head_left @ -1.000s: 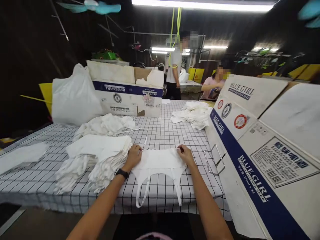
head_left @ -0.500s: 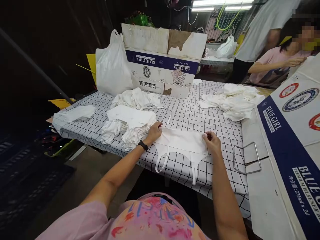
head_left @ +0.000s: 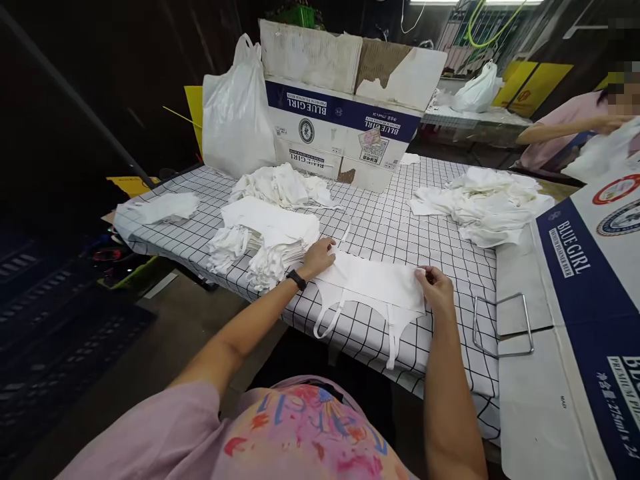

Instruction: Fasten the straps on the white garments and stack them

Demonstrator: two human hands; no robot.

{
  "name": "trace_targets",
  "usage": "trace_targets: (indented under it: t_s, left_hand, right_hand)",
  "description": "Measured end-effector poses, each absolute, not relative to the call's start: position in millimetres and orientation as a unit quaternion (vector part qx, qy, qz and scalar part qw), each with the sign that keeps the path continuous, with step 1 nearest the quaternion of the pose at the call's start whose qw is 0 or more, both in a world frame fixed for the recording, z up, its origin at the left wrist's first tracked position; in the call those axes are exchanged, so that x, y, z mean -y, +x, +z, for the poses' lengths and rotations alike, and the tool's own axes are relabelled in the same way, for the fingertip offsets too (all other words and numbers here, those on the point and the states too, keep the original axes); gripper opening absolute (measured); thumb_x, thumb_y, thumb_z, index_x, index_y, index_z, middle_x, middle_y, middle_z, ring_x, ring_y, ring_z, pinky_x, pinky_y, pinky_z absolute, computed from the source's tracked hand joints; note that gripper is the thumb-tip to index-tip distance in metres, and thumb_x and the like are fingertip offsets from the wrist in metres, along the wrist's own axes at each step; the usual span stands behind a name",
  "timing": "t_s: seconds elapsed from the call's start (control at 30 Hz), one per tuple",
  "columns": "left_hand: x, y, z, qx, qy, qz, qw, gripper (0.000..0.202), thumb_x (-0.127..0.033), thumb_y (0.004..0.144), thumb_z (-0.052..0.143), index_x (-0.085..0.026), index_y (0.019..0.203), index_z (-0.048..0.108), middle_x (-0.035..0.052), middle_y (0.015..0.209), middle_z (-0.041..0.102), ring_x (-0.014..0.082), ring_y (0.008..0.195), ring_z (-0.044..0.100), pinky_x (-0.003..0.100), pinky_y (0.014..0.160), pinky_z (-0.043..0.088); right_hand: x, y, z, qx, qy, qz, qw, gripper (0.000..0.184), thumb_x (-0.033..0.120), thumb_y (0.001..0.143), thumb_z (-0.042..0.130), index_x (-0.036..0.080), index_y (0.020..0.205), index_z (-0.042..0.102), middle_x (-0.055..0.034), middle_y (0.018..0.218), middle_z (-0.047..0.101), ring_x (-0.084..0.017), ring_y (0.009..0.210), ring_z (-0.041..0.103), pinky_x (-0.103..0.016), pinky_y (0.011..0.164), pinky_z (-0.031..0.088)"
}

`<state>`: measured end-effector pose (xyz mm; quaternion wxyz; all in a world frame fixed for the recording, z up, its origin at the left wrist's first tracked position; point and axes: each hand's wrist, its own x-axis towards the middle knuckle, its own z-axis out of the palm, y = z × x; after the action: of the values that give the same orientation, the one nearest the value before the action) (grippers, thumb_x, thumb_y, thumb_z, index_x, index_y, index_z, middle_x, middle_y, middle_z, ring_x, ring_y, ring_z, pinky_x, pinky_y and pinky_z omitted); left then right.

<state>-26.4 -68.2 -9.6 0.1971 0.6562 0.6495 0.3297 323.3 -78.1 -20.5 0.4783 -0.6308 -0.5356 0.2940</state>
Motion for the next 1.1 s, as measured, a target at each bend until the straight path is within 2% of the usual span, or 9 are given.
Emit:
trace_targets:
  t_s: [0.23, 0.37, 0.57, 0.7, 0.9, 1.03, 1.1]
  left_hand:
    - [63, -22, -1, -0.682, 0.625, 0.324, 0.2, 0.031, -0.007, 0.073, 0.062, -0.019, 0.101, 0.068, 0.0018, 0.077, 0.064, 0.0226, 0.077, 0.063, 0.032, 0.073, 0.048]
    - [72, -29, 9, -0.676, 0.614, 0.36, 0.191, 0.023, -0.009, 0.073, 0.061, -0.02, 0.093, 0.067, 0.0012, 0.079, 0.067, 0.02, 0.079, 0.063, 0.031, 0.078, 0.049]
    - [90, -45, 36, -0.66, 0.589, 0.429, 0.184, 0.018, -0.015, 0.071, 0.061, -0.02, 0.088, 0.067, -0.0016, 0.073, 0.064, 0.0157, 0.069, 0.059, 0.027, 0.07, 0.048]
    - [100, -58, 58, -0.62, 0.582, 0.49, 0.191, 0.019, -0.018, 0.067, 0.061, -0.02, 0.084, 0.068, -0.0025, 0.069, 0.064, 0.0143, 0.066, 0.059, 0.026, 0.066, 0.046]
    - [113, -77, 90, -0.538, 0.588, 0.563, 0.219, 0.021, -0.019, 0.067, 0.063, -0.019, 0.087, 0.069, -0.0015, 0.07, 0.066, 0.0128, 0.066, 0.059, 0.023, 0.061, 0.042]
    - [123, -88, 115, -0.486, 0.601, 0.573, 0.272, 0.026, -0.014, 0.066, 0.062, -0.021, 0.092, 0.064, -0.0055, 0.063, 0.061, 0.0092, 0.056, 0.05, 0.02, 0.055, 0.032]
    - [128, -92, 128, -0.458, 0.615, 0.572, 0.29, 0.021, -0.013, 0.065, 0.062, -0.02, 0.085, 0.064, -0.0043, 0.065, 0.062, 0.0094, 0.059, 0.052, 0.02, 0.056, 0.035]
  right_hand:
    - [78, 326, -19, 0.528, -0.613, 0.318, 0.495, 0.035, 0.049, 0.069, 0.08, 0.021, 0.088, 0.075, 0.0012, 0.071, 0.054, -0.014, 0.063, 0.046, -0.029, 0.058, 0.042]
    - [78, 330, -20, 0.509, -0.586, 0.348, 0.526, 0.037, 0.05, 0.068, 0.084, 0.021, 0.089, 0.074, 0.0013, 0.074, 0.056, -0.014, 0.066, 0.049, -0.029, 0.063, 0.046]
    - [78, 332, -12, 0.495, -0.527, 0.399, 0.564, 0.046, 0.057, 0.064, 0.09, 0.023, 0.087, 0.069, 0.0012, 0.077, 0.061, -0.015, 0.071, 0.057, -0.031, 0.069, 0.051]
    - [84, 327, 11, 0.5, -0.486, 0.42, 0.581, 0.045, 0.055, 0.063, 0.093, 0.024, 0.082, 0.065, 0.003, 0.074, 0.057, -0.015, 0.07, 0.057, -0.03, 0.069, 0.052]
    - [95, 316, 57, 0.516, -0.434, 0.424, 0.604, 0.038, 0.047, 0.069, 0.093, 0.025, 0.082, 0.065, 0.0022, 0.082, 0.061, -0.014, 0.08, 0.06, -0.028, 0.079, 0.053]
    - [99, 308, 85, 0.525, -0.414, 0.427, 0.609, 0.04, 0.046, 0.065, 0.095, 0.025, 0.08, 0.065, 0.0025, 0.079, 0.062, -0.014, 0.076, 0.059, -0.027, 0.074, 0.052]
    - [100, 305, 98, 0.528, -0.412, 0.432, 0.604, 0.044, 0.049, 0.061, 0.096, 0.024, 0.082, 0.066, 0.0026, 0.077, 0.062, -0.013, 0.073, 0.059, -0.028, 0.073, 0.052]
